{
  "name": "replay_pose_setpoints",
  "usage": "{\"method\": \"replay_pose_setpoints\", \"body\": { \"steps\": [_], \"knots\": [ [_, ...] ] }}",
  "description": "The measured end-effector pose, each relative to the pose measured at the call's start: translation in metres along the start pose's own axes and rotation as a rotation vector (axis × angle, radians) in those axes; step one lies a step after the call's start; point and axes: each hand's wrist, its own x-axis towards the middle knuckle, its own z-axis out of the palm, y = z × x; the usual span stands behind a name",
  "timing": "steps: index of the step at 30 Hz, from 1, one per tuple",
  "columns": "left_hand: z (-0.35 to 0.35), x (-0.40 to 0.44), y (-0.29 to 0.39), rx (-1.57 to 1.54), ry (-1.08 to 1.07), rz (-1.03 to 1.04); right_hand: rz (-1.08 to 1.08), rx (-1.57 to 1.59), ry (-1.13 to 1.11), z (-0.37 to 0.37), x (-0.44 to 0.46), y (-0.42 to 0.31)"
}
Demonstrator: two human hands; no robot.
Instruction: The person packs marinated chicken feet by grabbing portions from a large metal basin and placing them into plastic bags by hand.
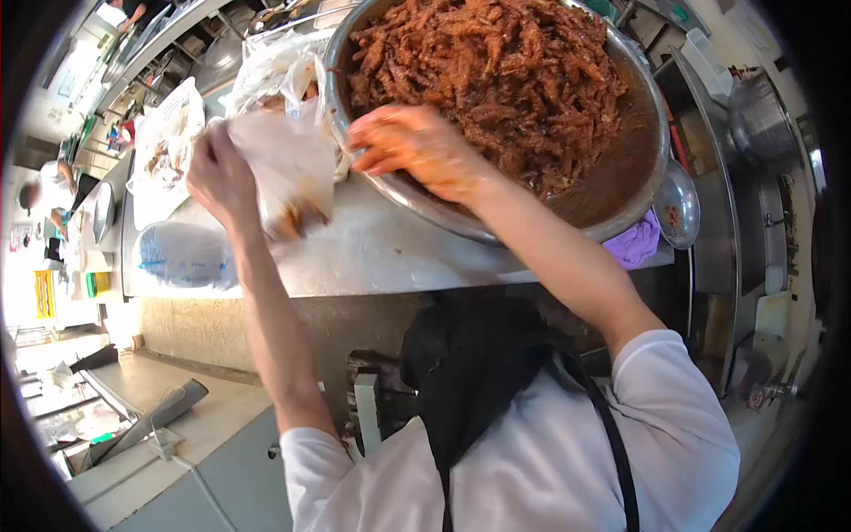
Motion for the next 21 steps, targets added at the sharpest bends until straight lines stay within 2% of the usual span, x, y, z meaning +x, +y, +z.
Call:
{"method": "replay_pose_setpoints", "body": {
  "steps": [1, 3, 5, 7, 8, 9, 11, 13, 14, 16, 17, 18, 19, 20, 21],
  "knots": [
    [0.007, 0.03, 0.008, 0.009, 0.035, 0.1, -0.046, -0.043, 0.069, -0.02, -0.01, -0.013],
    [0.017, 0.075, 0.034, -0.126, 0.124, 0.006, -0.114, -0.144, 0.222, -0.064, -0.03, -0.027],
    [0.031, 0.112, 0.025, -0.302, 0.154, 0.111, -0.052, -0.31, 0.408, -0.111, -0.055, -0.043],
    [0.046, 0.109, 0.026, -0.45, -0.011, 0.081, 0.006, -0.607, 0.55, -0.168, -0.078, -0.039],
    [0.065, 0.095, 0.012, -0.48, -0.113, -0.002, 0.041, -0.756, 0.598, -0.199, -0.087, -0.032],
    [0.087, 0.076, -0.013, -0.497, -0.207, -0.08, 0.111, -0.963, 0.483, -0.231, -0.1, -0.02],
    [0.13, 0.037, -0.093, -0.056, -0.549, 0.053, 0.244, -1.354, 0.201, -0.286, -0.121, 0.004],
    [0.13, -0.008, -0.09, -0.072, -0.601, 0.064, 0.462, -1.505, -0.081, -0.3, -0.12, 0.011],
    [0.128, -0.014, -0.086, -0.103, -0.628, -0.002, 0.576, -1.565, -0.231, -0.304, -0.117, 0.016],
    [0.117, -0.024, -0.08, -0.151, -0.683, -0.147, 0.509, -1.58, -0.194, -0.312, -0.11, 0.039],
    [0.112, -0.026, -0.077, -0.137, -0.609, -0.116, 0.471, -1.592, -0.18, -0.316, -0.102, 0.051],
    [0.106, -0.028, -0.073, -0.12, -0.53, -0.088, 0.547, -1.739, -0.536, -0.332, -0.088, 0.079],
    [0.095, -0.027, -0.07, -0.1, -0.453, -0.06, 0.528, -1.716, -0.522, -0.332, -0.083, 0.081],
    [0.078, -0.025, -0.069, -0.181, -0.465, -0.052, 0.512, -1.687, -0.504, -0.331, -0.081, 0.085],
    [0.058, -0.024, -0.056, -0.165, -0.39, -0.148, 0.499, -1.658, -0.481, -0.328, -0.081, 0.085]
  ]
}}
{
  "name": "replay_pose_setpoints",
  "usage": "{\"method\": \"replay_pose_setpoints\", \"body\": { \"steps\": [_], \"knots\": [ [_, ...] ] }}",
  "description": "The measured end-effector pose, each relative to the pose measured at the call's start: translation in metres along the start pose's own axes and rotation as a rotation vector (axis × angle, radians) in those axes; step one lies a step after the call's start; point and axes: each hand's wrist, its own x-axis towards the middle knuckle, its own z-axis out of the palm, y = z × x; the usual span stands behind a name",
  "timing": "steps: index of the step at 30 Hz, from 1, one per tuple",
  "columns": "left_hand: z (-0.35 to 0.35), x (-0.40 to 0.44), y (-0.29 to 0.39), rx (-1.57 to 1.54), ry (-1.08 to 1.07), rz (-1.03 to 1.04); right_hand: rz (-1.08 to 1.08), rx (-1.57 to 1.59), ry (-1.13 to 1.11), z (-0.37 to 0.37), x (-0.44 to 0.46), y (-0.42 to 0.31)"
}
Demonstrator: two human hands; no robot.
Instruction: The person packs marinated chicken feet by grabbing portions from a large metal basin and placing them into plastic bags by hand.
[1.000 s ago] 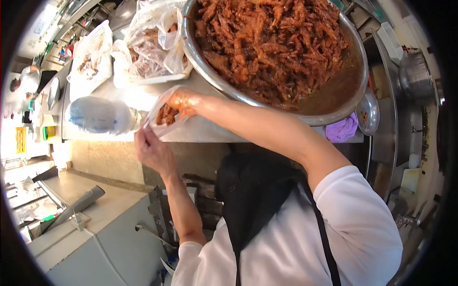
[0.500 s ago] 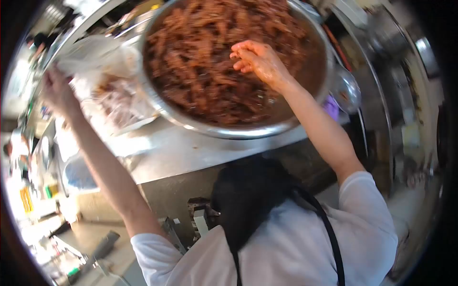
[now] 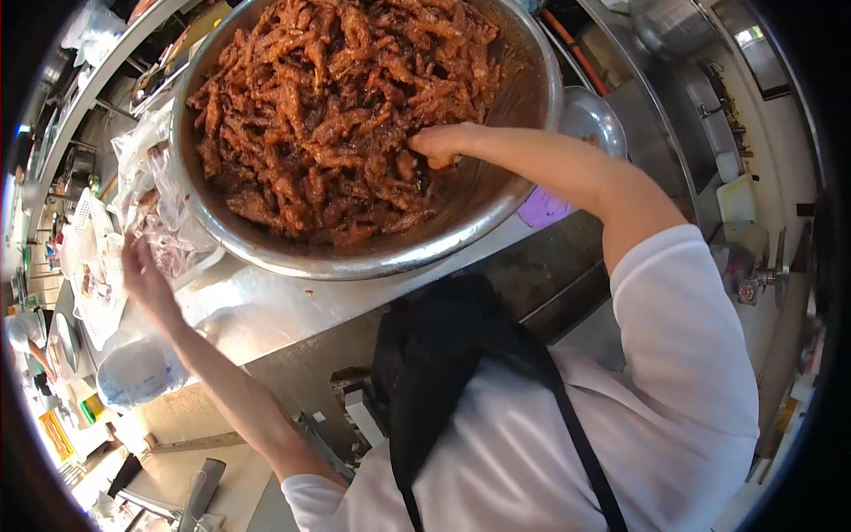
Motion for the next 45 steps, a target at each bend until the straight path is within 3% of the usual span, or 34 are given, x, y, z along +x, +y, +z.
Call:
{"method": "replay_pose_setpoints", "body": {
  "steps": [1, 2, 4, 5, 6, 7, 8, 10, 11, 14, 15, 16, 18, 20, 21, 22, 23, 24, 27, 29, 31, 33, 34, 36, 38, 40, 41, 43, 45],
  "knots": [
    [-0.02, -0.007, 0.014, -0.047, 0.08, 0.006, 0.201, 0.097, -0.248, -0.021, -0.014, -0.022],
    [-0.046, -0.018, 0.031, -0.059, 0.175, -0.072, 0.196, 0.118, -0.215, -0.014, -0.018, -0.016],
    [-0.105, -0.03, 0.021, 0.185, 0.494, 0.221, 0.211, 0.163, -0.19, 0.002, -0.037, 0.005],
    [-0.143, -0.026, -0.016, 0.375, 0.641, 0.17, 0.231, 0.189, -0.194, 0.004, -0.046, 0.013],
    [-0.185, -0.014, -0.055, 0.664, 0.926, 0.282, 0.281, 0.231, -0.222, -0.004, -0.054, 0.017],
    [-0.222, -0.013, -0.081, 1.0, 1.064, 0.21, 0.307, 0.305, -0.213, -0.006, -0.057, 0.024],
    [-0.213, -0.022, -0.067, 0.866, 1.094, 0.169, 0.333, 0.378, -0.202, -0.008, -0.06, 0.032],
    [-0.243, -0.023, -0.11, 0.608, 0.536, -0.279, 0.337, 0.587, -0.113, 0.002, -0.059, 0.049],
    [-0.248, -0.024, -0.117, 0.567, 0.361, -0.256, 0.472, 0.624, -0.167, -0.042, -0.083, 0.006],
    [-0.275, -0.007, -0.117, 0.895, 0.449, -0.365, 0.427, 0.596, 0.05, -0.056, -0.094, -0.015],
    [-0.295, -0.002, -0.126, 0.92, 0.468, -0.263, 0.213, 0.547, 0.138, -0.038, -0.081, 0.001],
    [-0.322, 0.014, -0.135, 1.539, 0.423, -0.289, 0.104, 0.445, 0.256, -0.026, -0.072, 0.006],
    [-0.348, 0.014, -0.097, 1.737, 0.593, -0.146, -0.116, 0.237, 0.485, -0.016, -0.053, 0.007],
    [-0.35, 0.004, -0.029, 1.75, 0.725, -0.074, 0.135, 0.443, 0.367, -0.022, -0.044, -0.016],
    [-0.353, 0.002, -0.015, 1.413, 0.708, -0.025, 0.199, 0.574, 0.351, -0.011, -0.029, -0.014],
    [-0.357, -0.001, 0.0, 1.077, 0.701, 0.025, 0.089, 0.449, 0.344, -0.012, -0.024, -0.02],
    [-0.352, -0.009, 0.023, 0.922, 0.756, 0.074, -0.021, 0.326, 0.35, -0.013, -0.019, -0.027],
    [-0.335, -0.021, 0.038, 0.825, 0.779, 0.092, 0.025, 0.295, 0.144, 0.006, 0.0, -0.025],
    [-0.282, -0.058, 0.058, 0.454, 0.741, 0.05, 0.034, 0.151, -0.057, -0.001, -0.001, -0.034],
    [-0.244, -0.083, 0.051, 0.167, 0.633, -0.059, 0.117, 0.52, 0.157, -0.038, -0.028, -0.044],
    [-0.199, -0.11, 0.03, -0.068, 0.457, -0.189, 0.096, 0.644, 0.337, -0.029, -0.025, -0.016],
    [-0.148, -0.132, -0.01, -0.257, 0.206, -0.307, 0.279, 0.671, -0.112, -0.065, -0.058, -0.038],
    [-0.118, -0.14, -0.036, -0.587, 0.132, -0.333, 0.272, 0.64, -0.244, -0.063, -0.065, -0.037],
    [-0.058, -0.132, -0.092, -0.575, -0.004, -0.649, -0.023, 0.096, -0.314, -0.019, -0.056, -0.017],
    [0.004, -0.123, -0.121, -0.546, -0.074, -0.952, 0.04, 0.028, -0.285, -0.02, -0.069, -0.023],
    [0.038, -0.135, -0.123, -0.378, 0.0, -0.792, 0.142, 0.018, -0.339, -0.042, -0.085, -0.032],
    [0.034, -0.14, -0.104, -0.318, -0.059, -0.908, 0.154, 0.104, -0.305, -0.05, -0.095, -0.035],
    [0.031, -0.15, -0.099, -0.158, 0.053, -0.683, 0.168, 0.265, -0.242, -0.063, -0.108, -0.037],
    [0.02, -0.162, -0.089, -0.027, 0.114, -0.492, 0.041, 0.323, -0.106, -0.058, -0.089, -0.036]
  ]
}}
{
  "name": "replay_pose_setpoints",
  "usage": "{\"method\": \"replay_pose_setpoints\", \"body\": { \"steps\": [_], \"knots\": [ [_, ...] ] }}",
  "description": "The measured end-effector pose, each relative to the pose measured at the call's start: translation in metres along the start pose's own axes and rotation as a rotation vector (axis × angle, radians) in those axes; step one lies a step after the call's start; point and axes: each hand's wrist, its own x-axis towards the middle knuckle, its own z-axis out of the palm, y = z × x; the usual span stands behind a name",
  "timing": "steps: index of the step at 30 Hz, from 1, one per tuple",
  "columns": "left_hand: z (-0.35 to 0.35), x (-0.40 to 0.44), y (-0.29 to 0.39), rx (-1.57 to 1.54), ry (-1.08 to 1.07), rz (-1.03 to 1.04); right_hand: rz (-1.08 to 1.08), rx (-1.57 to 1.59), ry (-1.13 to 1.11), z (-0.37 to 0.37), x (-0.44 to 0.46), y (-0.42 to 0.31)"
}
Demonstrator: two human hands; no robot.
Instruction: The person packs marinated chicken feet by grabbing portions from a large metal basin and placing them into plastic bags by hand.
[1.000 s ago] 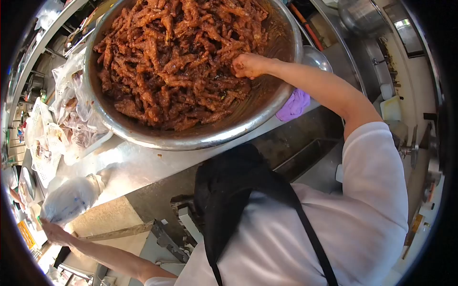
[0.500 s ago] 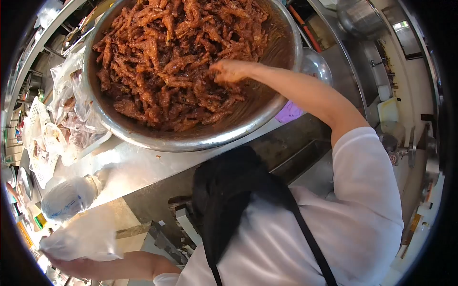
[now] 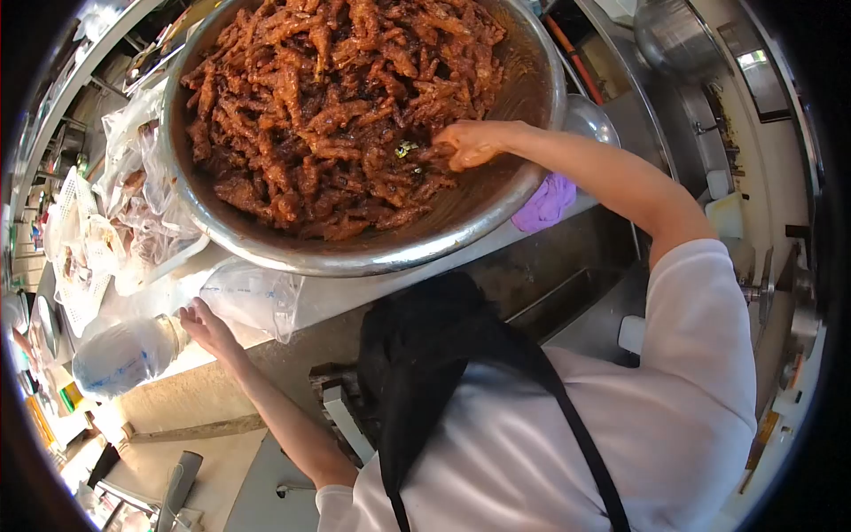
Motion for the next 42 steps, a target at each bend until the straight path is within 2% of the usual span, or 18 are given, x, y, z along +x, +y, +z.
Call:
{"method": "replay_pose_setpoints", "body": {
  "steps": [3, 5, 6, 10, 13, 17, 18, 24, 27, 31, 32, 35, 36, 37, 39, 40, 41, 42],
  "knots": [
    [0.01, -0.06, 0.045, 0.241, -0.168, 0.441, -0.059, -0.119, -0.041, 0.027, 0.028, -0.006],
    [0.015, -0.102, 0.078, 0.649, -0.176, 0.803, -0.052, -0.276, -0.126, 0.038, 0.044, -0.017],
    [0.015, -0.114, 0.083, 0.573, -0.193, 0.73, -0.098, -0.356, -0.123, 0.039, 0.042, -0.013],
    [-0.013, -0.089, 0.012, 0.412, 0.035, 0.456, 0.33, -0.553, -0.252, 0.017, 0.026, 0.0],
    [-0.034, -0.093, 0.043, 0.456, -0.1, 0.178, 0.298, -0.494, -0.223, 0.03, 0.027, -0.023],
    [-0.033, -0.099, 0.077, 0.259, 0.148, 0.352, 0.388, -0.485, -0.179, 0.027, 0.017, -0.032],
    [-0.037, -0.095, 0.076, 0.361, 0.082, 0.295, 0.372, -0.526, -0.182, 0.023, 0.015, -0.038],
    [-0.034, -0.093, 0.074, 0.154, 0.033, 0.265, 0.251, -0.036, -0.15, -0.005, -0.023, -0.094],
    [-0.036, -0.087, 0.08, 0.32, -0.061, 0.073, 0.215, 0.379, -0.136, -0.01, -0.017, -0.099],
    [-0.034, -0.085, 0.078, 0.307, 0.042, 0.223, 0.059, 0.948, -0.133, -0.032, -0.021, -0.16],
    [-0.035, -0.085, 0.084, 0.281, 0.063, 0.239, 0.154, 0.911, -0.098, -0.047, -0.034, -0.202],
    [-0.039, -0.085, 0.098, 0.274, 0.087, 0.243, -0.048, 1.162, -0.215, -0.03, -0.004, -0.26],
    [-0.041, -0.087, 0.107, 0.27, 0.099, 0.244, -0.275, 1.07, -0.245, -0.02, 0.015, -0.274],
    [-0.042, -0.09, 0.112, 0.263, 0.108, 0.247, -0.142, 1.211, -0.473, -0.013, 0.031, -0.298],
    [-0.047, -0.099, 0.117, 0.142, 0.101, 0.256, -0.234, 1.401, -0.624, 0.031, 0.111, -0.325],
    [-0.054, -0.108, 0.129, 0.105, 0.087, 0.237, -0.289, 1.449, -0.48, 0.063, 0.162, -0.334],
    [-0.059, -0.115, 0.135, 0.07, 0.071, 0.217, -0.332, 1.849, -0.688, 0.088, 0.205, -0.342],
    [-0.058, -0.115, 0.127, 0.021, 0.112, 0.295, -0.395, 1.675, -0.66, 0.073, 0.197, -0.363]
  ]
}}
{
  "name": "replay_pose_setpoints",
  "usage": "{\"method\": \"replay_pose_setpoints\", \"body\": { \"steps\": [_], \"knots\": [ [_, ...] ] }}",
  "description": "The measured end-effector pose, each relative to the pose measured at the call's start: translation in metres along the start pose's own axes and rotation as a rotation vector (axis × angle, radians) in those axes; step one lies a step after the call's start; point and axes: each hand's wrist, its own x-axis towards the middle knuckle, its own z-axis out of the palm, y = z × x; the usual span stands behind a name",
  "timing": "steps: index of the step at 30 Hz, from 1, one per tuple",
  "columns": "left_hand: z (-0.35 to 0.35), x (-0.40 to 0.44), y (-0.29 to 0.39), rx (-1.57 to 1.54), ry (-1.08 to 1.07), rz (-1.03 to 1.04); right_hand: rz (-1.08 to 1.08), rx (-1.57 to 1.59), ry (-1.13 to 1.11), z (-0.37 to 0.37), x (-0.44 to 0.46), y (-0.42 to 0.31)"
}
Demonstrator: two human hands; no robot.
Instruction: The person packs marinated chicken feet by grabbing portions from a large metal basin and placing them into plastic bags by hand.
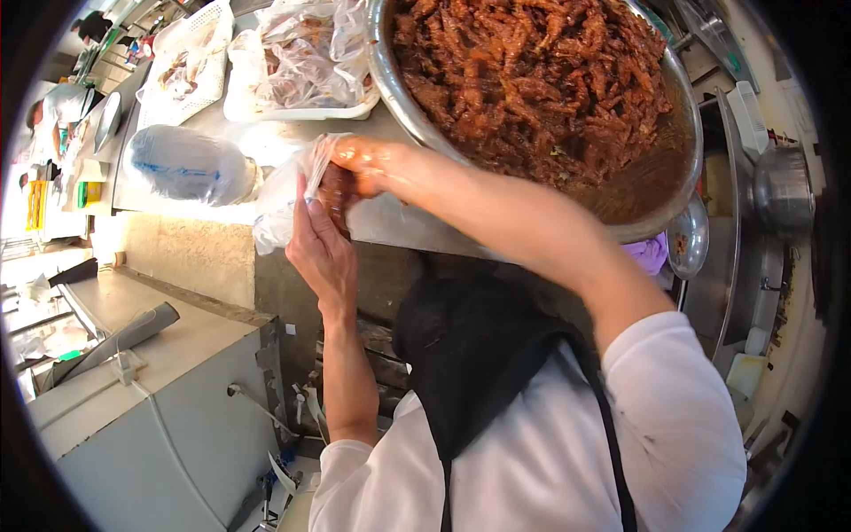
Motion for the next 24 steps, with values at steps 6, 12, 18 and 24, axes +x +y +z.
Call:
{"method": "replay_pose_setpoints", "body": {
  "steps": [6, 12, 18, 24],
  "knots": [
    [-0.025, 0.034, -0.036, 0.103, 0.005, -0.028, -0.085, -0.215, 0.48, 0.043, 0.023, -0.002],
    [0.009, 0.095, -0.008, 0.064, 0.091, 0.205, -0.516, -0.572, 0.496, 0.038, -0.032, -0.032],
    [0.007, 0.275, 0.038, 0.235, 0.464, 0.651, -0.879, -0.865, 0.838, 0.005, -0.232, -0.106],
    [0.069, 0.238, -0.05, 0.265, 0.09, 0.3, -0.005, -1.655, 1.006, -0.17, -0.364, -0.086]
  ]
}}
